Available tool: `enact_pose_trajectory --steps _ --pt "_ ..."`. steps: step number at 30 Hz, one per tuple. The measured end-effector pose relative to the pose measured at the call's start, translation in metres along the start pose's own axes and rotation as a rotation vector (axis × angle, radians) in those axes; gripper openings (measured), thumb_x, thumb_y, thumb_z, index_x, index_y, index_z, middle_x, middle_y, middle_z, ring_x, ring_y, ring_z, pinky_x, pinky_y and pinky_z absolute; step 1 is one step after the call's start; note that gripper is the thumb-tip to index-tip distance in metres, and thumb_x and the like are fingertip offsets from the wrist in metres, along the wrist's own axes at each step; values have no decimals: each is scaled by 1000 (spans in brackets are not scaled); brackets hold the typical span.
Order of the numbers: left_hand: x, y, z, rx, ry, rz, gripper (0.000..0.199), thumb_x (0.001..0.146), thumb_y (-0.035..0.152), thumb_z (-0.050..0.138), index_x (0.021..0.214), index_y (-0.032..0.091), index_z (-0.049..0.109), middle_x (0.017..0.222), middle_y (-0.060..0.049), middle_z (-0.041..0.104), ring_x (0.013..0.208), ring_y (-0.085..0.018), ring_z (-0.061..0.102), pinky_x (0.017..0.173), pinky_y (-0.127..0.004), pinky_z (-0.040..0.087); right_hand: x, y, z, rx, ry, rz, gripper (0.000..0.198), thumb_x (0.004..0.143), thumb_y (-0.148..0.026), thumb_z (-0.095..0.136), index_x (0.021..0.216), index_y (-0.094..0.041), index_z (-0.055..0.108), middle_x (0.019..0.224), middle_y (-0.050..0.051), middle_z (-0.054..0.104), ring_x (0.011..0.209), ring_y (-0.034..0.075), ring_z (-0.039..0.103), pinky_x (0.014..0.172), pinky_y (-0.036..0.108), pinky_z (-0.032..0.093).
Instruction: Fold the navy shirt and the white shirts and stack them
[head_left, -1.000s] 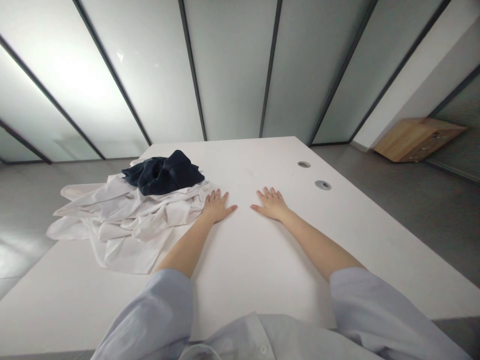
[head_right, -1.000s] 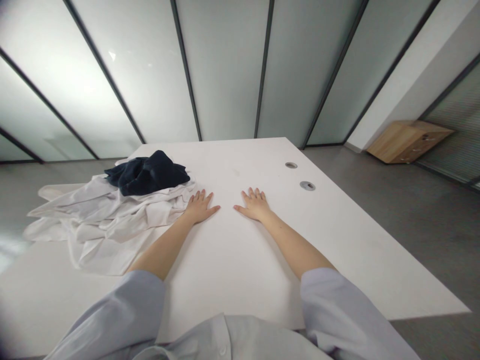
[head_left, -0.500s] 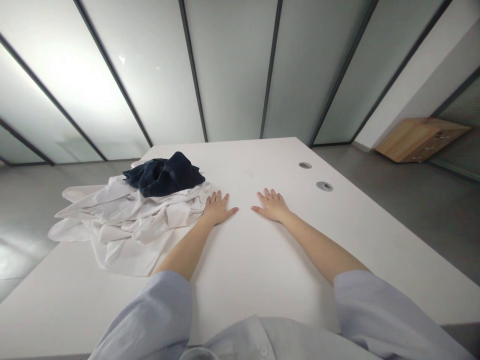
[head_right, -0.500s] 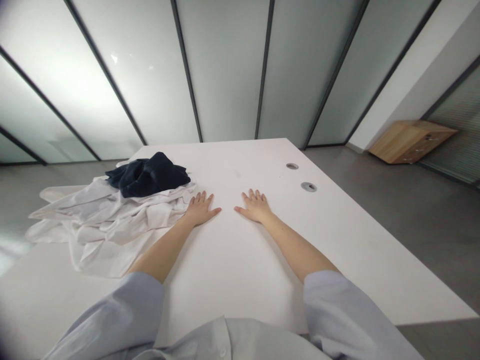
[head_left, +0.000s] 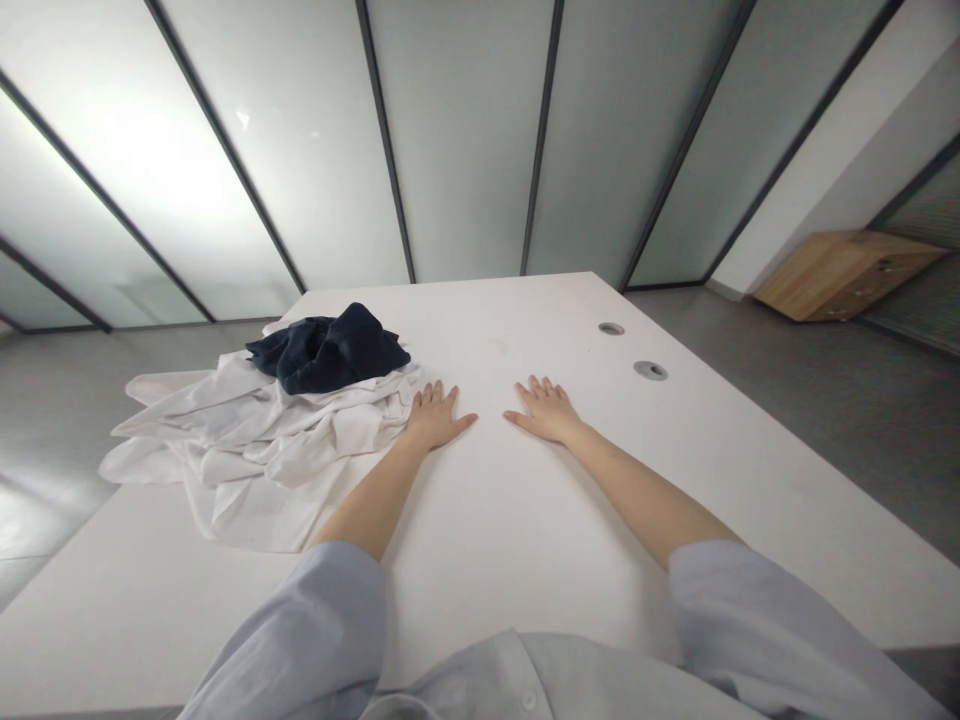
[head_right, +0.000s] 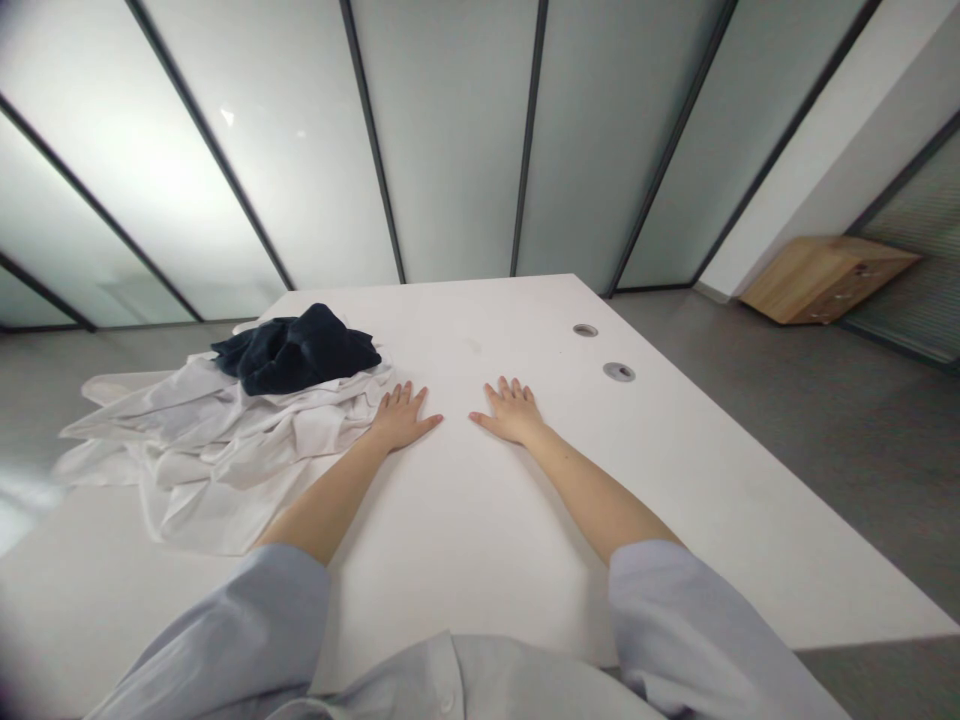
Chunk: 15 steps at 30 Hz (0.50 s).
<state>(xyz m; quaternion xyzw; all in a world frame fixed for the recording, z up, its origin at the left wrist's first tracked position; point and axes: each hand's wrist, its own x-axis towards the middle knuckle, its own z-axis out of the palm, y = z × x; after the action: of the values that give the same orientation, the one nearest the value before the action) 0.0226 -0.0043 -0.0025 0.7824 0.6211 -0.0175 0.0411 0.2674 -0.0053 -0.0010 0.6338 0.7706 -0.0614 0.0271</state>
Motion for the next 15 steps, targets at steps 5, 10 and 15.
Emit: enact_pose_trajectory --steps 5,10,15 --pt "0 0 0 5 -1 -1 91 85 78 19 153 19 25 161 -15 16 147 -36 13 117 -51 14 0 0 0 2 1 -5 93 84 -79 22 155 -19 21 161 15 13 146 38 12 116 52 10" --pt "1 0 0 9 -5 -3 91 84 79 19 154 20 24 161 -14 16 147 -36 12 117 -51 14 1 1 1 -1 6 1 92 84 -79 22 154 -20 21 161 14 13 146 37 13 116 51 9" --pt "0 0 -1 17 -16 -4 90 85 78 19 154 22 22 161 -13 15 147 -35 12 117 -51 14 1 2 3 -2 13 -5 93 84 -80 21 154 -20 21 161 15 14 146 37 12 116 51 9"
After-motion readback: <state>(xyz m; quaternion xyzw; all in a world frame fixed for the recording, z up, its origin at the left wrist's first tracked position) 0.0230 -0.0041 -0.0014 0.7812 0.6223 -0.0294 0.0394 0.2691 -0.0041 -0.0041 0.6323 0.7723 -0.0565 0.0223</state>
